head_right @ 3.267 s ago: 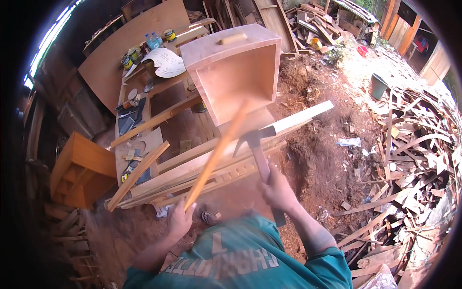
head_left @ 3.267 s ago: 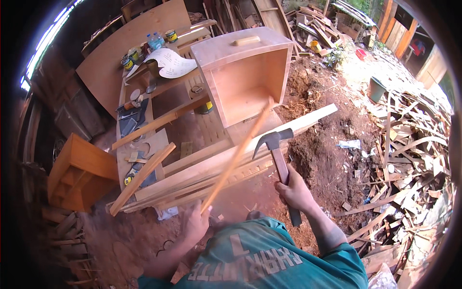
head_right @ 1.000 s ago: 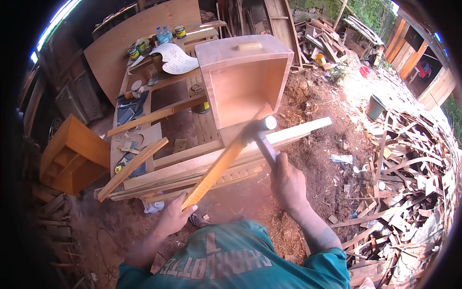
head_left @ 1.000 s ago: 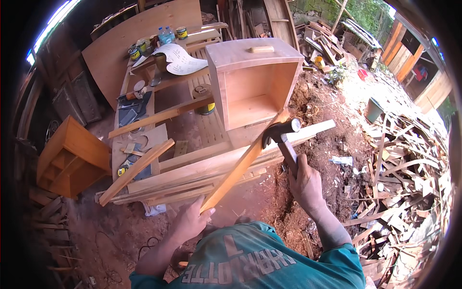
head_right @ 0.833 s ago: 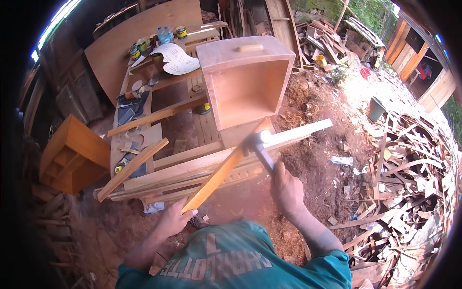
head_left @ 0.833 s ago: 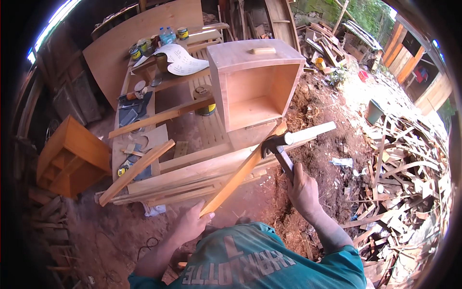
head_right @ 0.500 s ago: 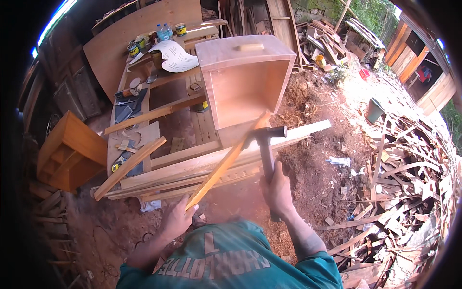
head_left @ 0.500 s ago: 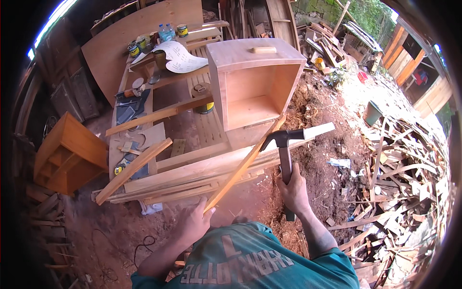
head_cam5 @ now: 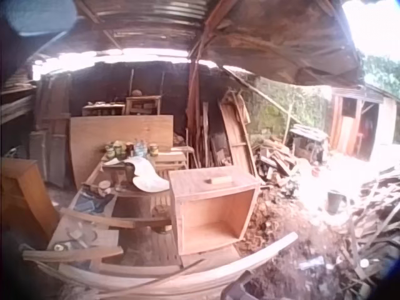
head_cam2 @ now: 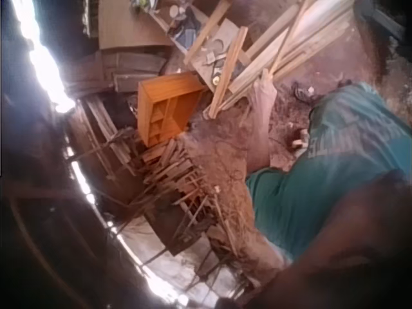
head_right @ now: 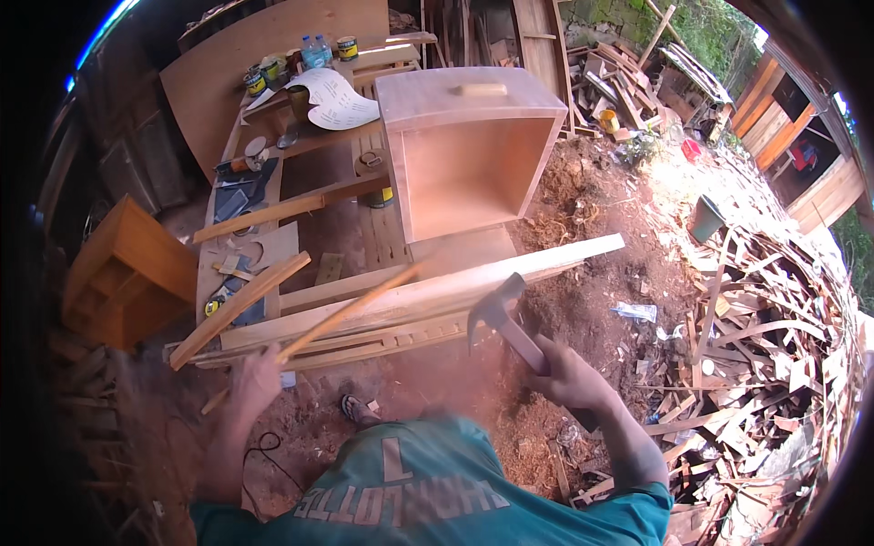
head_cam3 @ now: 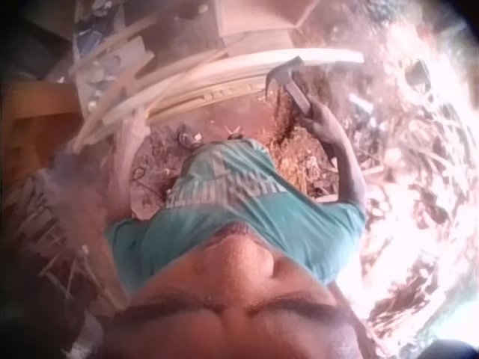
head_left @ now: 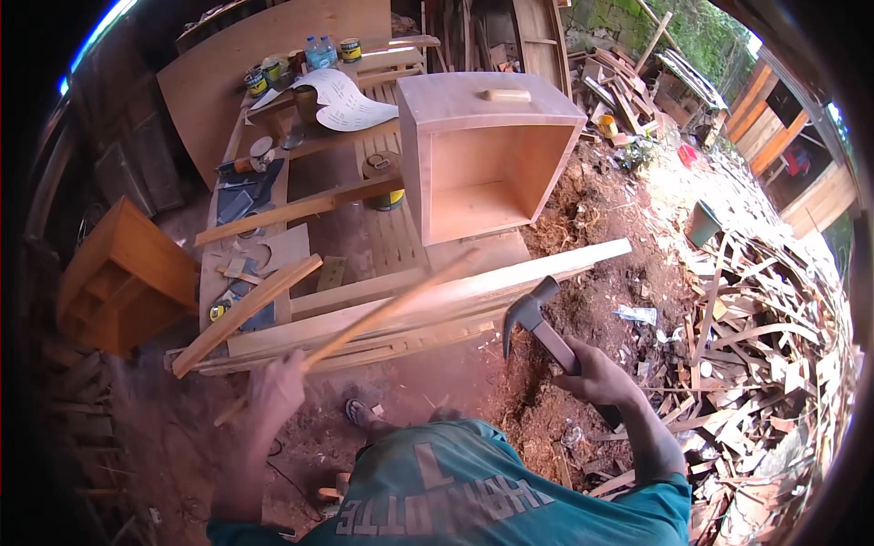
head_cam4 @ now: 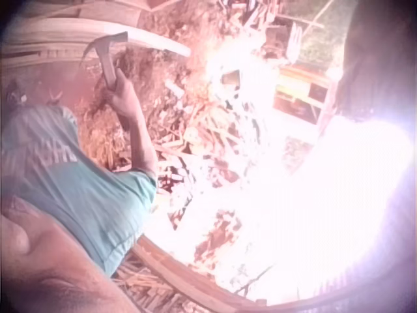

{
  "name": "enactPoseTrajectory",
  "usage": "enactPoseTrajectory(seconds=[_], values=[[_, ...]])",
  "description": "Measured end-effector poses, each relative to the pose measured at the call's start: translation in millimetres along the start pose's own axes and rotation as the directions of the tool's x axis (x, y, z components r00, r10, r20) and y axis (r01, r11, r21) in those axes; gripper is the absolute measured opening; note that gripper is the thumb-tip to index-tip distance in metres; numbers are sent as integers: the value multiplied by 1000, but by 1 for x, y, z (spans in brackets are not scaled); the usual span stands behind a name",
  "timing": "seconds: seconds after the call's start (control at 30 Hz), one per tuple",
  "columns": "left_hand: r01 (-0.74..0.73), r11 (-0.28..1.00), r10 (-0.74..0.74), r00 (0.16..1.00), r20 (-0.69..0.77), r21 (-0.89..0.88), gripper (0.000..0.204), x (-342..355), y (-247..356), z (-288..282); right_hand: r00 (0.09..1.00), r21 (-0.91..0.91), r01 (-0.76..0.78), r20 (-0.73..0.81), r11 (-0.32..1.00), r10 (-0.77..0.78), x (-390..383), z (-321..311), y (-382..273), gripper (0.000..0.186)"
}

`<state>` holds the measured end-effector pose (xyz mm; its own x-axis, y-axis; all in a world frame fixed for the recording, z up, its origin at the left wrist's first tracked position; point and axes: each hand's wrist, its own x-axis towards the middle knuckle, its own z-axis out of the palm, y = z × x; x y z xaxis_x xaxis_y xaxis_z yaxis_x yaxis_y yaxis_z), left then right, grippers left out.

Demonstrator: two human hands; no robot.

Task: The person measures and marks a wooden board with a tape measure and pencil, then uses a hammer to attach several smaller wooden pieces to it.

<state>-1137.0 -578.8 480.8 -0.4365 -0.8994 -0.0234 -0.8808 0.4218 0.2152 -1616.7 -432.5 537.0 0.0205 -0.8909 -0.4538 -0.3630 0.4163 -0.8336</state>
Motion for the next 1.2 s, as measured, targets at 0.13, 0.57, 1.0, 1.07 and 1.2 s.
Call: enactPoseTrajectory(seconds=[0.13,0.57,1.0,1.07,1.2], values=[[-27,990,-30,920,-391,-137,19,-17,-41,-18,980,-96,-58,-194,994,38,-7,16,12,30],[-585,-316,-430,790,-437,-747,31,60,22,-73,995,313,101,-50,944,-90,38,115,-3,30],[-740,-303,-262,671,-694,-601,37,63,73,-52,999,595,42,-20,802,-37,68,132,-27,23],[-766,-278,-213,637,-740,-579,36,66,81,-52,989,716,-55,134,696,-60,67,134,-37,21],[-795,-224,-136,599,-789,-564,35,73,91,-42,986,807,-99,158,582,-51,82,154,-57,21]])
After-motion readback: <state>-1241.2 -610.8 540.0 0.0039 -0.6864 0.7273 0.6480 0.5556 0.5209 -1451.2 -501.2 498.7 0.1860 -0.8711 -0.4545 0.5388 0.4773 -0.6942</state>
